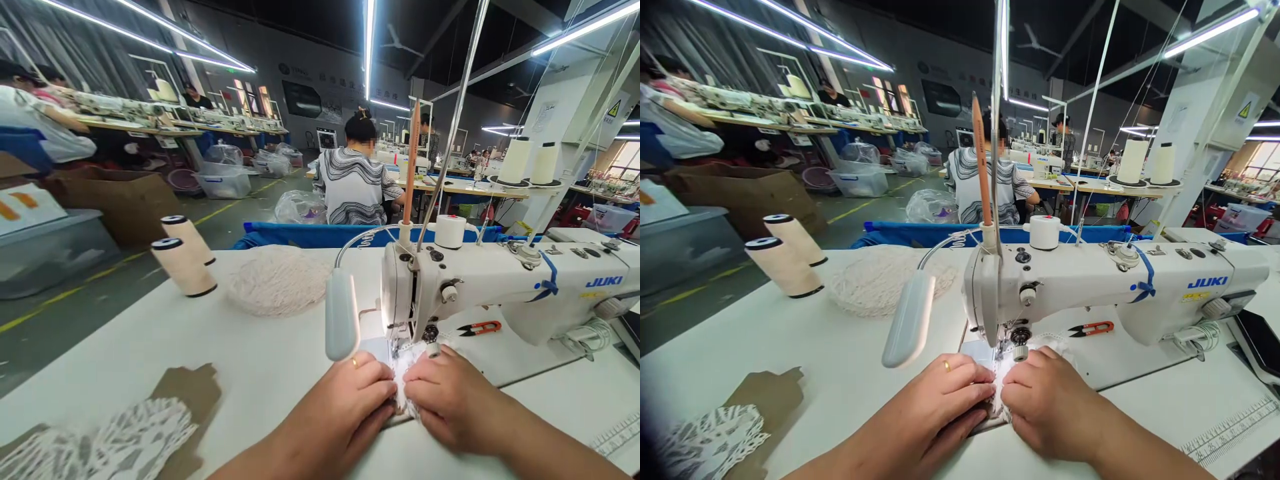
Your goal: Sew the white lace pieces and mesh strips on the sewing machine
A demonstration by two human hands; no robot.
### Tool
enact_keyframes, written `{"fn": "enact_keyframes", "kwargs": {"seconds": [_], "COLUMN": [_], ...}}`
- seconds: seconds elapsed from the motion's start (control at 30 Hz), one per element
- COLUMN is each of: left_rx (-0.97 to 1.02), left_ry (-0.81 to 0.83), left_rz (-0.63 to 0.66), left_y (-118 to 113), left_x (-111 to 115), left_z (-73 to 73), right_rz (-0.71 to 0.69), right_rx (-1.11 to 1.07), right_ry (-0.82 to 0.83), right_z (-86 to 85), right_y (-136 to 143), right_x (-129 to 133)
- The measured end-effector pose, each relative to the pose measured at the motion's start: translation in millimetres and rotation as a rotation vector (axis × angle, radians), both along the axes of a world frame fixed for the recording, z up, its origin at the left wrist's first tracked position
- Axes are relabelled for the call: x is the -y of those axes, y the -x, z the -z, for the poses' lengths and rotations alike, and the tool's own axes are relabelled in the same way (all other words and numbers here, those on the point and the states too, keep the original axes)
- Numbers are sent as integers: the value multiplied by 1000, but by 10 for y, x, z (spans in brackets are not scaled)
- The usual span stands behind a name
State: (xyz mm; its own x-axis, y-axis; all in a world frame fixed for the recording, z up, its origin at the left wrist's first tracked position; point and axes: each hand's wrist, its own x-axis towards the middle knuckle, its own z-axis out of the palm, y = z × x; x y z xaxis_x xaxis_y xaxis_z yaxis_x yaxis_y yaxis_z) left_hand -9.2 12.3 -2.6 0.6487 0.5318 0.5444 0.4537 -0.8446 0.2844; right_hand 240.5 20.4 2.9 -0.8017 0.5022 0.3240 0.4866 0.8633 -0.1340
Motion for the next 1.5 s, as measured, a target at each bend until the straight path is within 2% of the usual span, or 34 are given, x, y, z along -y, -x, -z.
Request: {"fn": "enact_keyframes", "kwargs": {"seconds": [0.17,0.43,0.77,1.1,1.33,1.5], "left_rx": [17,6,-17,-61,-5,-13], "left_ry": [-24,-43,-51,-104,-126,-121], "left_rz": [-12,-34,-85,-55,-64,-61], "left_y": [-13,-5,13,-32,6,26], "left_x": [-14,-15,-35,6,-81,-96], "left_z": [60,44,150,-26,142,171], "right_rz": [-10,17,50,83,101,42], "right_rx": [-11,12,22,9,-77,-72], "right_ry": [-2,5,-5,11,6,0], "right_z": [13,67,81,59,72,60], "right_y": [11,18,36,46,44,65], "right_x": [-5,-24,-45,-89,-118,-80]}}
